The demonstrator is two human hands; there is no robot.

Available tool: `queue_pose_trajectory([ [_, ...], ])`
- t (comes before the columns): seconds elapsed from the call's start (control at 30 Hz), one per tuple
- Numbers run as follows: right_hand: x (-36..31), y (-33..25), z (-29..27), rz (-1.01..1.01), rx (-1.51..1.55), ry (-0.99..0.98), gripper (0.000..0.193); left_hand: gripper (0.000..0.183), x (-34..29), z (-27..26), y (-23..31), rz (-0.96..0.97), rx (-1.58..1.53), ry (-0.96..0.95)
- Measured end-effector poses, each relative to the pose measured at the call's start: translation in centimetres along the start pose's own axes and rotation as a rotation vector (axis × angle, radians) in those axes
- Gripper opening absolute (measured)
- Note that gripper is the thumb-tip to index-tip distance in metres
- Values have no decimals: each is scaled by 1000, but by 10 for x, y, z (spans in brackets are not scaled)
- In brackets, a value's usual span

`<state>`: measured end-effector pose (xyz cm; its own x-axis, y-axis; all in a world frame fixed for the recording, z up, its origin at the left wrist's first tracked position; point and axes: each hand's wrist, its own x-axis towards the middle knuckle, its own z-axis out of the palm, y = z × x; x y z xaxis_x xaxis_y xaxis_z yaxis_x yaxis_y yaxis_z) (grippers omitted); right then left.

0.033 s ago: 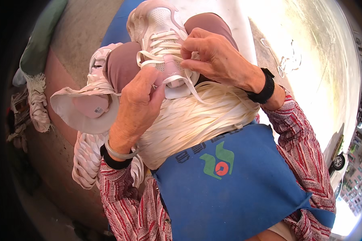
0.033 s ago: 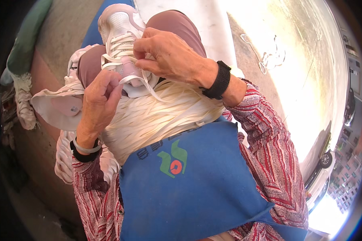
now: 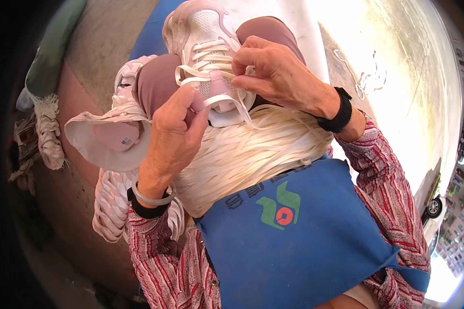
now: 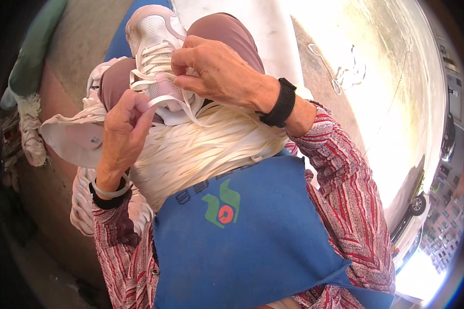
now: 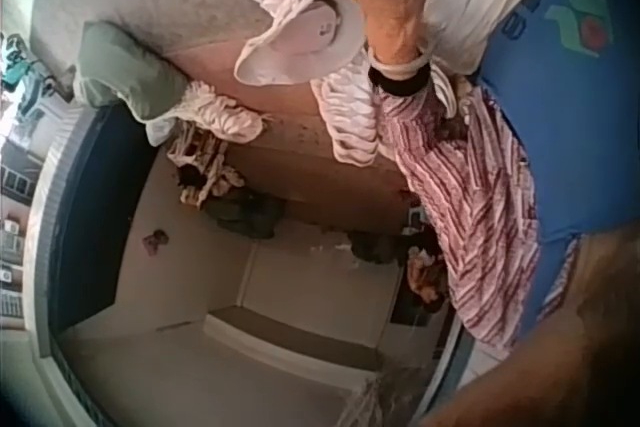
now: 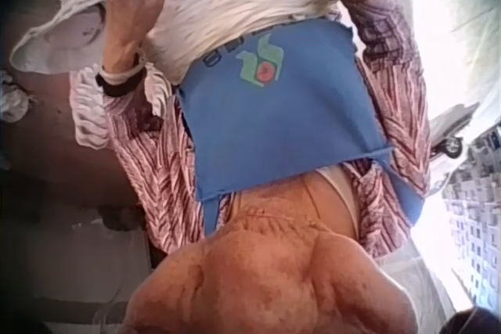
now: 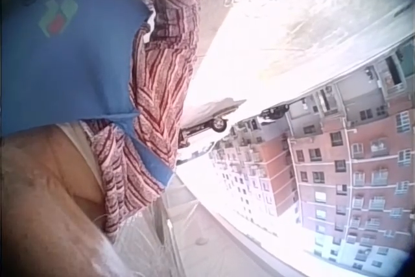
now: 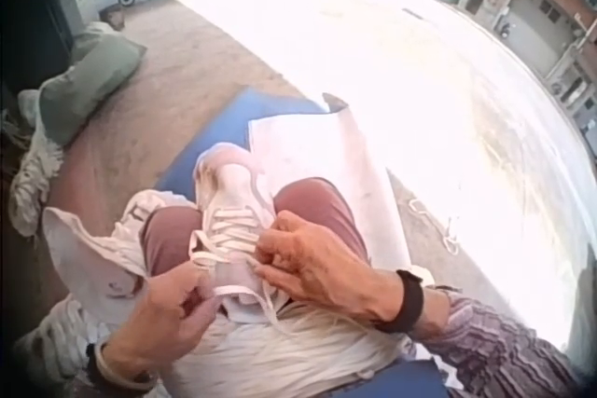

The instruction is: Lacing a pair of pink and white sneakers.

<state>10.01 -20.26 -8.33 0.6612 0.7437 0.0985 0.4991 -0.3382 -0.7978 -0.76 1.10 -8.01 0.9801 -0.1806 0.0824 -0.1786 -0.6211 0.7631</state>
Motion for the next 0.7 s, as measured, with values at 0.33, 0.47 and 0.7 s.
queue_pose_trajectory([
  [0.33,-1,-2,2,-17,76,-9,12,16,-17,-48,12,-246,-1047,40],
  [0.47,-6,1,3,-81,0,-18,11,19,-28,-60,18,-100,-1115,140],
  [0.7,-3,-1,4,139,92,-45,12,21,-59,-104,8,206,-1182,222],
])
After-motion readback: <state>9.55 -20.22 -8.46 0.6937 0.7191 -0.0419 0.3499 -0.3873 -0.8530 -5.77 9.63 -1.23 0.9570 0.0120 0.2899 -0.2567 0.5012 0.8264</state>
